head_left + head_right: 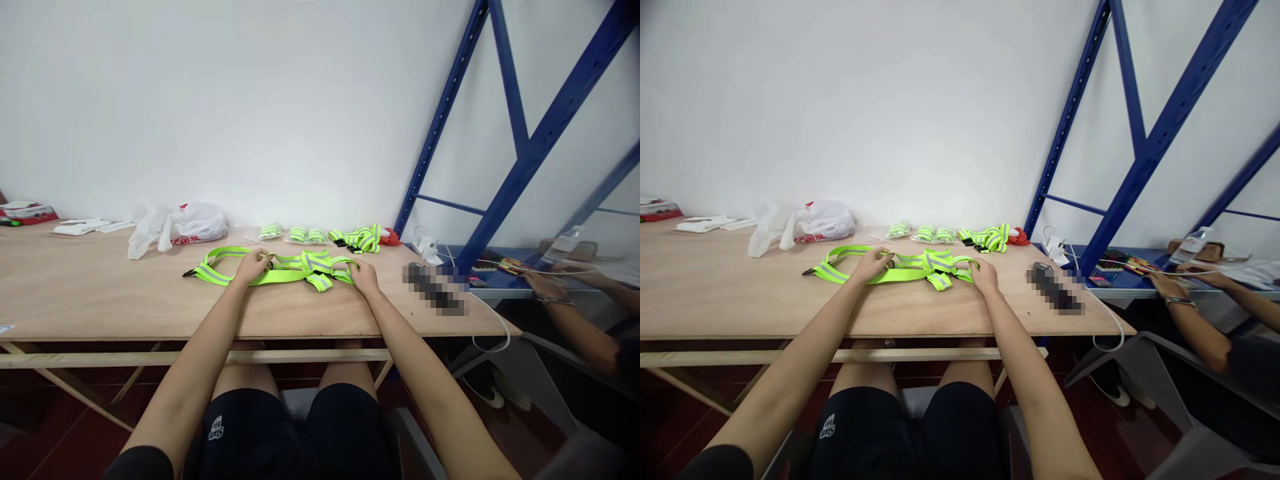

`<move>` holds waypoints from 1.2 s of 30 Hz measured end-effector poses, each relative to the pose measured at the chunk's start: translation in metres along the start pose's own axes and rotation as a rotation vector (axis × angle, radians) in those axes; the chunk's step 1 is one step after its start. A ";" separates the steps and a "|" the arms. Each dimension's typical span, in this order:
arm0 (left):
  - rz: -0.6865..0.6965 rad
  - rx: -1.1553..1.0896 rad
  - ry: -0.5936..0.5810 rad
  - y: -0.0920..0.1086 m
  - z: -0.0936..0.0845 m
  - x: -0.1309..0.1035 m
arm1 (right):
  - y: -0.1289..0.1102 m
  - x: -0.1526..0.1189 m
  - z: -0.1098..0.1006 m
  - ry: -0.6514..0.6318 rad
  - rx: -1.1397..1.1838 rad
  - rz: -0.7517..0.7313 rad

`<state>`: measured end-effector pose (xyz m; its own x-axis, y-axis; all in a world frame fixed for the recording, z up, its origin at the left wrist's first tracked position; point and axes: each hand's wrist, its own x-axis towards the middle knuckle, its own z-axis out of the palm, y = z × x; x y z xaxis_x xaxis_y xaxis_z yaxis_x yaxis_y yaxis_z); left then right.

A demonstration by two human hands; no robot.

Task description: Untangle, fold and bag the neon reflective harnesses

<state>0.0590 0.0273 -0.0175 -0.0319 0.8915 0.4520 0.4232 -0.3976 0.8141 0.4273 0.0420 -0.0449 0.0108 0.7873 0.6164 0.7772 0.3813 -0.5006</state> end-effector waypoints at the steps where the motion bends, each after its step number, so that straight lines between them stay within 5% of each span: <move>1: 0.017 0.014 -0.026 0.001 0.002 -0.001 | 0.000 -0.001 0.001 -0.018 0.016 -0.001; 5: 0.193 0.118 -0.038 0.013 0.007 -0.003 | -0.001 -0.001 0.004 -0.037 0.074 -0.008; 9: 0.474 0.567 -0.063 0.030 0.017 -0.005 | -0.006 -0.001 0.003 -0.012 0.105 -0.011; 16: 0.460 0.851 -0.285 0.033 0.050 -0.010 | -0.035 -0.006 -0.006 0.026 -0.061 -0.306; 22: 0.467 0.899 -0.338 0.036 0.055 -0.009 | -0.058 -0.010 -0.001 -0.125 -0.164 -0.642; 30: 0.641 0.616 -0.468 0.045 0.074 -0.014 | -0.065 -0.012 0.007 -0.270 -0.040 -0.389; 36: 0.492 0.351 -0.536 0.038 0.080 -0.017 | -0.058 -0.015 0.015 -0.277 0.147 -0.139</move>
<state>0.1477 0.0139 -0.0234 0.6330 0.6507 0.4194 0.5385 -0.7593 0.3654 0.3725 0.0159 -0.0345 -0.2759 0.8168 0.5067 0.6599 0.5442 -0.5181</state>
